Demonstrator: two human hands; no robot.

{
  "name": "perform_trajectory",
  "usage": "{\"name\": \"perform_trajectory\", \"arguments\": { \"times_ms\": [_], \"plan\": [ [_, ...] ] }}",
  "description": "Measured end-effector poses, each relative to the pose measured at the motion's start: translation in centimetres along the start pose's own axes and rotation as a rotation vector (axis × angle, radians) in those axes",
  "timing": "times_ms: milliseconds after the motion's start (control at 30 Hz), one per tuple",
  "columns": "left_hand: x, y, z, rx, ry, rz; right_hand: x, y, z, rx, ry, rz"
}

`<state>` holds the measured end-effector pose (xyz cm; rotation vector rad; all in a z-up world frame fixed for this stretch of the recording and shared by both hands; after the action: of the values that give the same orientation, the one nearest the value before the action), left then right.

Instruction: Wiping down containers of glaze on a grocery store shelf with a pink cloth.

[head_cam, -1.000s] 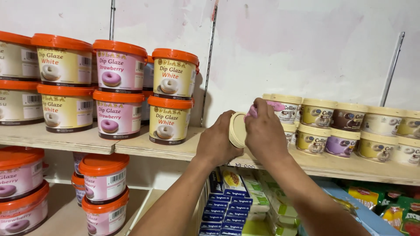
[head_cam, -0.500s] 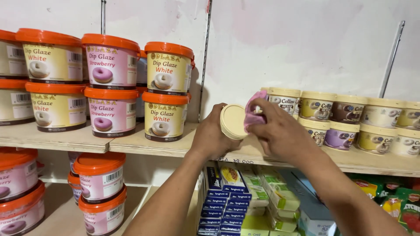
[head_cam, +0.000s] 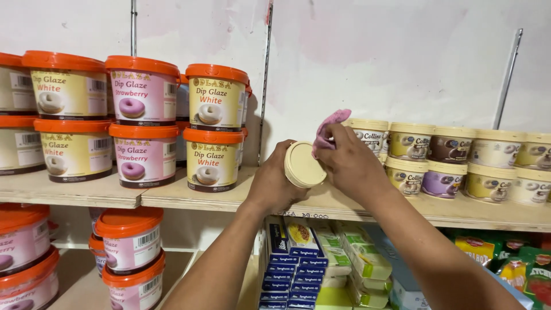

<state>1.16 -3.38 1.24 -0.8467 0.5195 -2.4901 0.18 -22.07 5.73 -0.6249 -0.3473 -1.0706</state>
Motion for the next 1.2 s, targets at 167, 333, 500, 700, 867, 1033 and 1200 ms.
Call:
{"name": "perform_trajectory", "arguments": {
  "times_ms": [167,333,500,700,867,1033,1200],
  "plan": [
    [0.1,0.5,0.8,0.061,0.083,0.166,-1.2,0.8,-2.3,-0.128,0.067,-0.062],
    [-1.3,0.1,3.2,0.036,0.200,0.285,-1.5,0.2,-2.9,-0.204,0.411,0.228],
    [-2.1,-0.1,3.3,-0.030,0.118,0.259,-1.3,2.6,-2.9,-0.159,0.459,0.331],
    [-1.7,-0.7,2.5,-0.045,0.060,0.202,-0.1,4.0,-0.4,0.176,-0.117,-0.190],
    [-2.3,-0.3,3.0,-0.008,0.048,0.218,-0.1,4.2,-0.8,0.012,-0.055,-0.127],
    [-1.8,-0.7,2.4,0.036,0.048,0.224,-1.8,2.9,-0.5,-0.210,0.116,0.092],
    [-1.9,-0.4,2.2,0.065,0.010,0.228,-5.0,3.5,0.3,0.039,0.691,0.828]
  ]
}}
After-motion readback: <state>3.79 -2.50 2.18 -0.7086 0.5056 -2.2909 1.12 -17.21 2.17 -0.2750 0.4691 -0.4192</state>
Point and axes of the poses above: each hand's wrist, its own z-axis towards the middle knuckle, its own y-axis out of the palm, x = y × z, the point moved 2 cm from there along z, towards the middle knuckle, and after that the axes turned 7 degrees about z, right-handed, at the moved point
